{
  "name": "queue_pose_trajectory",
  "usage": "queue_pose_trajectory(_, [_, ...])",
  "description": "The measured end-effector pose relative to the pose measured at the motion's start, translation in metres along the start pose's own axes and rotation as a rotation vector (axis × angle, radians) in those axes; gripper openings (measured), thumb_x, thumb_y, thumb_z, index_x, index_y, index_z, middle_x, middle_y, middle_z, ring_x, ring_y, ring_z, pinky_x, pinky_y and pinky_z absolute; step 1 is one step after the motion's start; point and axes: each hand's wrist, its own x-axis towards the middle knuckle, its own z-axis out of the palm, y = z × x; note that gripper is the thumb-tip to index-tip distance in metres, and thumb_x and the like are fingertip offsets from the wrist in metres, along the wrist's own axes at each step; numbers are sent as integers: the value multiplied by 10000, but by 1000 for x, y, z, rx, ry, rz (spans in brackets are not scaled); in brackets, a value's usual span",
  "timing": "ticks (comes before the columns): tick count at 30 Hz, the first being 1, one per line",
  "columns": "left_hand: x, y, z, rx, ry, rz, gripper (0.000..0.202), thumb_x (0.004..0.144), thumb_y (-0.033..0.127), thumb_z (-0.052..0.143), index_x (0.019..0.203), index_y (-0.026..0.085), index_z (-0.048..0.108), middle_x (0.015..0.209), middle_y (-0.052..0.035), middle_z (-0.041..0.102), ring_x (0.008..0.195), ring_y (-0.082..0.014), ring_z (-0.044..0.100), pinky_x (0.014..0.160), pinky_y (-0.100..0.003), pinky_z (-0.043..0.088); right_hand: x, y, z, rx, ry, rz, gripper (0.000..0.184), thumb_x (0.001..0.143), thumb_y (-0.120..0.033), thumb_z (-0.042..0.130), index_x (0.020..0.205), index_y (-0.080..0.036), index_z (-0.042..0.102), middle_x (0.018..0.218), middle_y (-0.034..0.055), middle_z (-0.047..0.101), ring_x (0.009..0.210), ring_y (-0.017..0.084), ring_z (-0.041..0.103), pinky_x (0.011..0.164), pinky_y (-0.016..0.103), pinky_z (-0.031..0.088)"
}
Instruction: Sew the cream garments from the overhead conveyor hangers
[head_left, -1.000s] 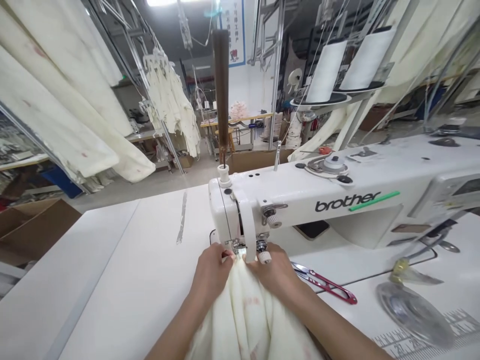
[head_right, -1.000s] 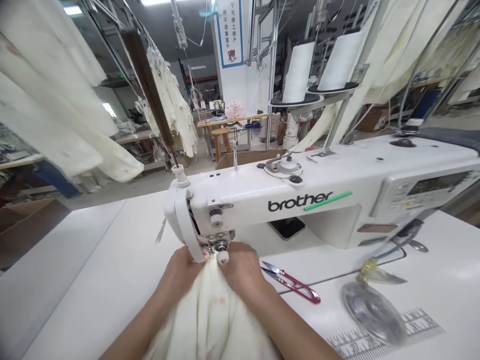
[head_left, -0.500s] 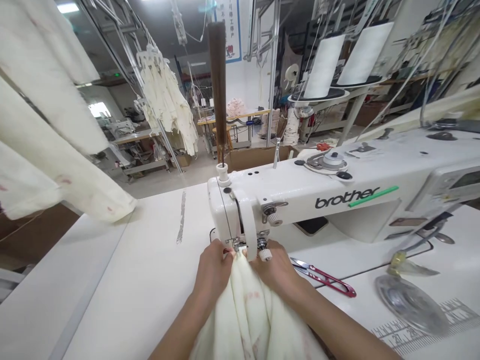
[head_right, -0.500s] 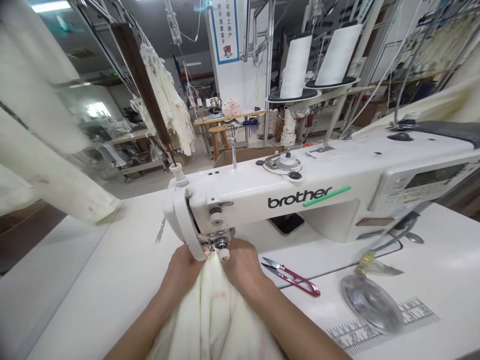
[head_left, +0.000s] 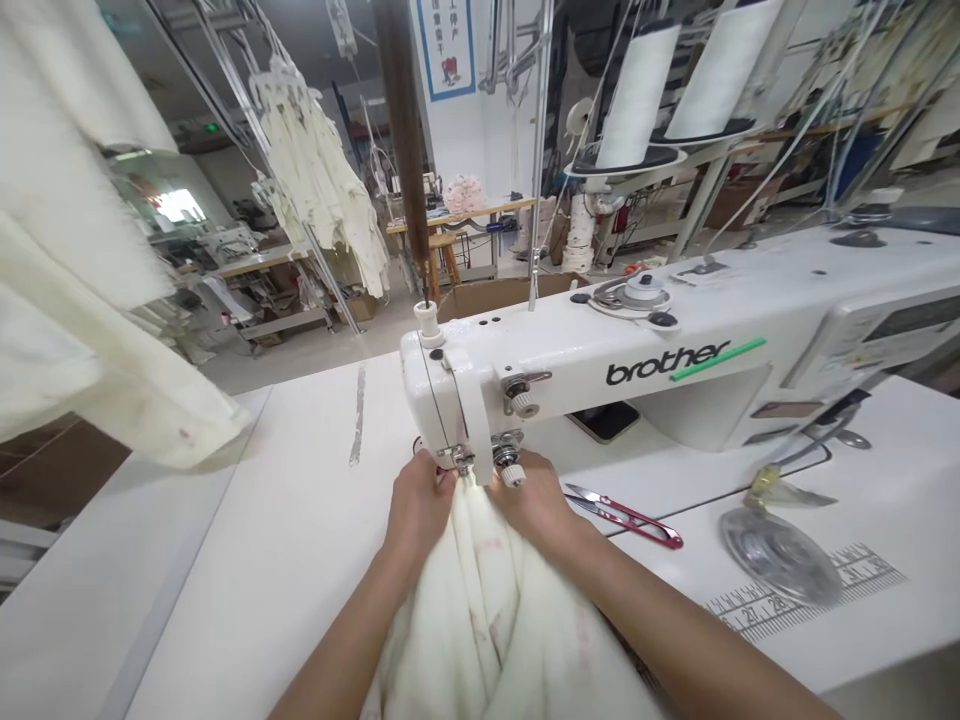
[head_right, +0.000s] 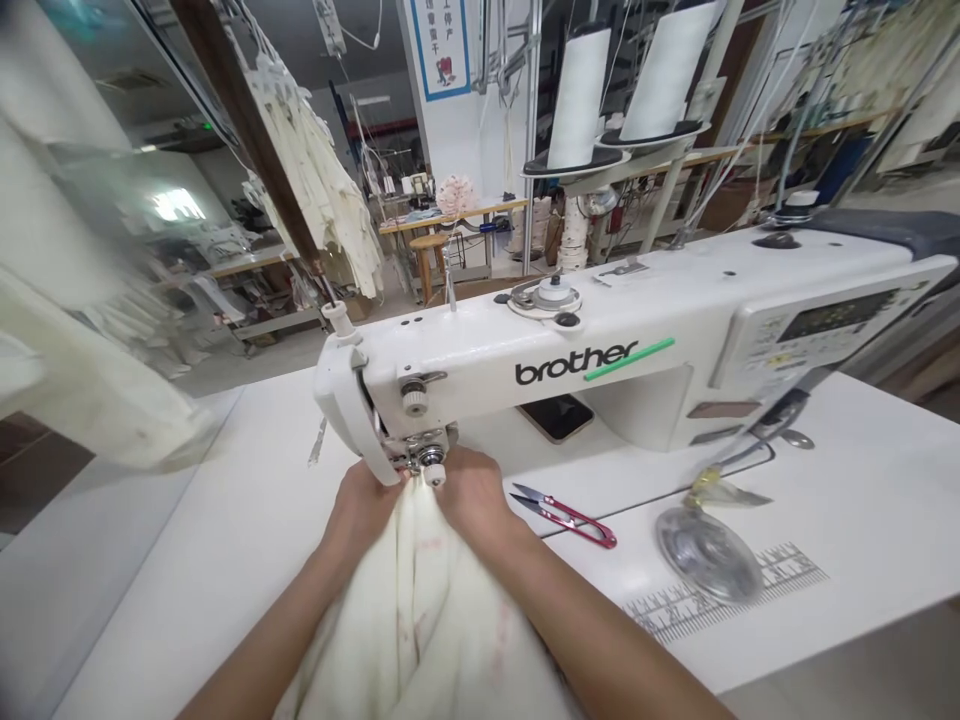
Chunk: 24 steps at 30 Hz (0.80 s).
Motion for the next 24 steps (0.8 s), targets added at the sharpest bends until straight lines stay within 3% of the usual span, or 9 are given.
queue_pose_trajectory(7, [-2,-7,-2,-38,-16,70,212,802,242,460,948,170,595,938,-65,648,894,-204,588,748,-288,420,-9,5,-7,120,23,-72,152,835,-197,447,770,-145,574,739,66,610,687,196,554,575,254,314])
queue_pose_trajectory(12, [-2,-7,-5,18,-16,97,167,797,243,451,846,162,589,832,-48,638,798,-186,582,701,-273,406,-17,18,-20,281,12,-217,227,933,-262,305,936,-181,518,881,32,587,793,158,551,668,221,375])
queue_pose_trajectory(24, [-3,-11,-4,7,-60,79,172,783,274,444,713,150,542,761,-35,616,718,-163,556,615,-244,369,-13,18,-20,386,-9,-209,256,920,-250,247,897,-164,487,834,64,557,905,199,523,775,276,378])
